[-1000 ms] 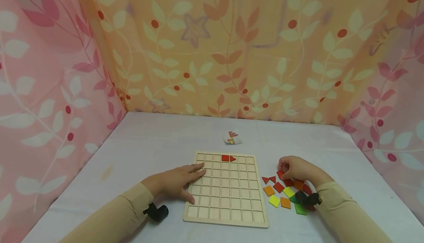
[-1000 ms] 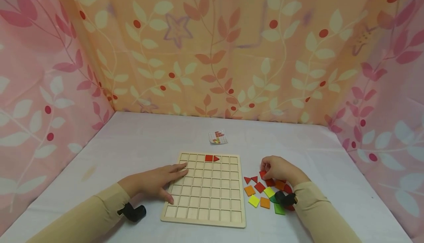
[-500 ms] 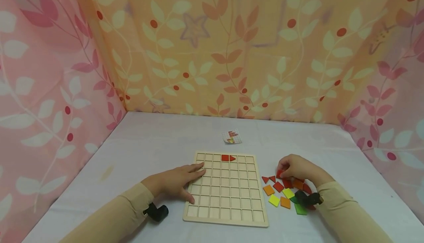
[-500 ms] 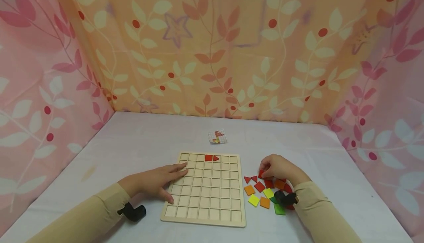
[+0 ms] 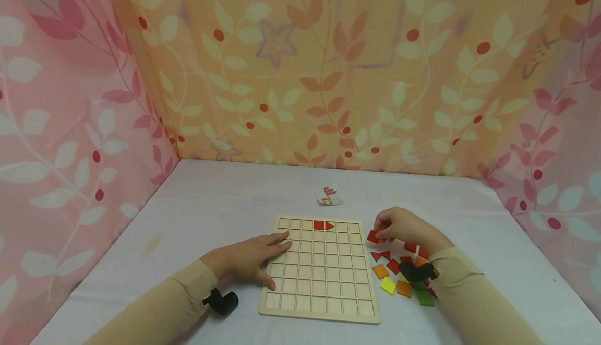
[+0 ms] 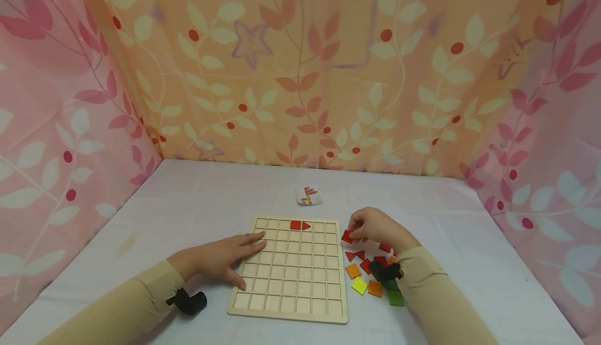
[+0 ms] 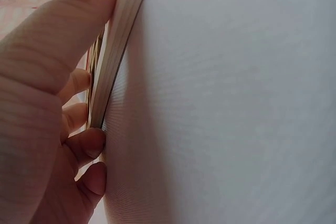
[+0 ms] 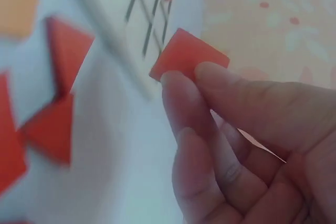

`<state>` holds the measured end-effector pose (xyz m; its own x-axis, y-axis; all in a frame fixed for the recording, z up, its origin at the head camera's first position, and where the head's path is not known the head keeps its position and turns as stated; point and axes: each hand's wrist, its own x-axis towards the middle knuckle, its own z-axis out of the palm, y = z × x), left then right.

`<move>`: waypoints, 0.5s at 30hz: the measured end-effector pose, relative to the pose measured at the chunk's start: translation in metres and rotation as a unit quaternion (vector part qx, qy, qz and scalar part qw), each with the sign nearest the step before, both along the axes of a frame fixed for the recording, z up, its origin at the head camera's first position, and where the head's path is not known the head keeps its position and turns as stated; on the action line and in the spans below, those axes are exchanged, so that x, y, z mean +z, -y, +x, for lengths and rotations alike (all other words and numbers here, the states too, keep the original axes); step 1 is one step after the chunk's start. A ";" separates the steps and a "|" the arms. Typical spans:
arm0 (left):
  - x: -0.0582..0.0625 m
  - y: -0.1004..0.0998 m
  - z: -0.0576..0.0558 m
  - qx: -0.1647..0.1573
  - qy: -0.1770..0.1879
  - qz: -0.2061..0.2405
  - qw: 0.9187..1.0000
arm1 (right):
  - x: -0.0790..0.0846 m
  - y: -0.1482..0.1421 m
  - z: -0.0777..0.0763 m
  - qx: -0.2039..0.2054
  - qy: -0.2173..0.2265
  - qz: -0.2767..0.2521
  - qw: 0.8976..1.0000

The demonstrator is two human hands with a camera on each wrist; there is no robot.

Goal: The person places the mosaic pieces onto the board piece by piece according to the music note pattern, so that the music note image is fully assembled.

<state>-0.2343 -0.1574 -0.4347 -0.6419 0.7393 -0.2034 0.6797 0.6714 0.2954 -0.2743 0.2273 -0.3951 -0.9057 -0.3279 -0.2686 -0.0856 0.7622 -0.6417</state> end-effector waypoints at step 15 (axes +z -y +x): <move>-0.002 0.000 -0.001 0.001 0.006 0.001 1.000 | -0.014 0.066 -0.015 0.031 -0.070 -0.057 0.995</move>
<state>-0.2352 -0.1579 -0.4367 -0.6406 0.7389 -0.2091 0.6754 0.6717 0.3045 -0.2890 0.1618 -0.4089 -0.9085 -0.4059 -0.0993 -0.2250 0.6756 -0.7021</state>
